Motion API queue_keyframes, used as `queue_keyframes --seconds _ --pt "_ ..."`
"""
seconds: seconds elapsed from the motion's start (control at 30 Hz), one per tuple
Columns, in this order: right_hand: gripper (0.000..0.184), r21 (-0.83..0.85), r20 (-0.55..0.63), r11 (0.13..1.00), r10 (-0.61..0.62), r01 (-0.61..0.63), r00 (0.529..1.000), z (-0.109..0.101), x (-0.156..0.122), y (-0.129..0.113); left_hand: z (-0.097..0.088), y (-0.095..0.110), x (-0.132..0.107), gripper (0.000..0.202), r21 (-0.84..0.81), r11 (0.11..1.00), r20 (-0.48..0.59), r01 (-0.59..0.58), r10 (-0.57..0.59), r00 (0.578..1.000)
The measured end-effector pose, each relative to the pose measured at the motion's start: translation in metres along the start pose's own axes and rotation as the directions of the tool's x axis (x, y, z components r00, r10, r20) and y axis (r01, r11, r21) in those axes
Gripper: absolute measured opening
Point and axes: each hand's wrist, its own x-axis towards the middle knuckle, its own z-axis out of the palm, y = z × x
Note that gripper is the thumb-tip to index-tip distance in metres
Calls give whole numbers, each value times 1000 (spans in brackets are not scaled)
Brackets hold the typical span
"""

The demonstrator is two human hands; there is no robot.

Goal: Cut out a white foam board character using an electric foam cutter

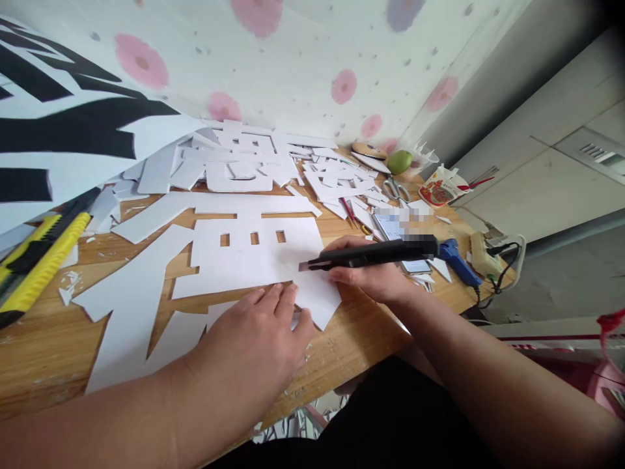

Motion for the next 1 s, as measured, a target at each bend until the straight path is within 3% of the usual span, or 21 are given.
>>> queue_keyframes --seconds 0.1,0.2,0.33,0.43,0.53,0.7,1.0 --pt "27 59 35 997 47 -49 998 -1 5 0 -1 -1 0 40 -14 1000 -39 16 -17 999" --pt "28 248 33 960 122 -127 992 4 8 1 -1 -2 1 42 -41 999 -86 32 -36 996" --pt "34 491 49 836 255 -245 966 13 9 -6 5 -1 1 43 -52 998 -162 32 -40 986" --pt "30 577 93 754 323 -316 942 20 8 -15 9 -1 0 44 -35 999 -177 33 -38 984" --pt "32 570 53 765 329 -299 943 27 8 -19 8 -1 0 42 0 1000 -123 3 -3 992" --pt "30 423 -172 889 270 -177 947 35 8 -16 3 -3 1 37 -9 1000 -186 8 -9 983" --pt "21 405 -205 891 310 -208 928 40 7 -12 4 1 -2 31 26 999 -191 21 -15 982"
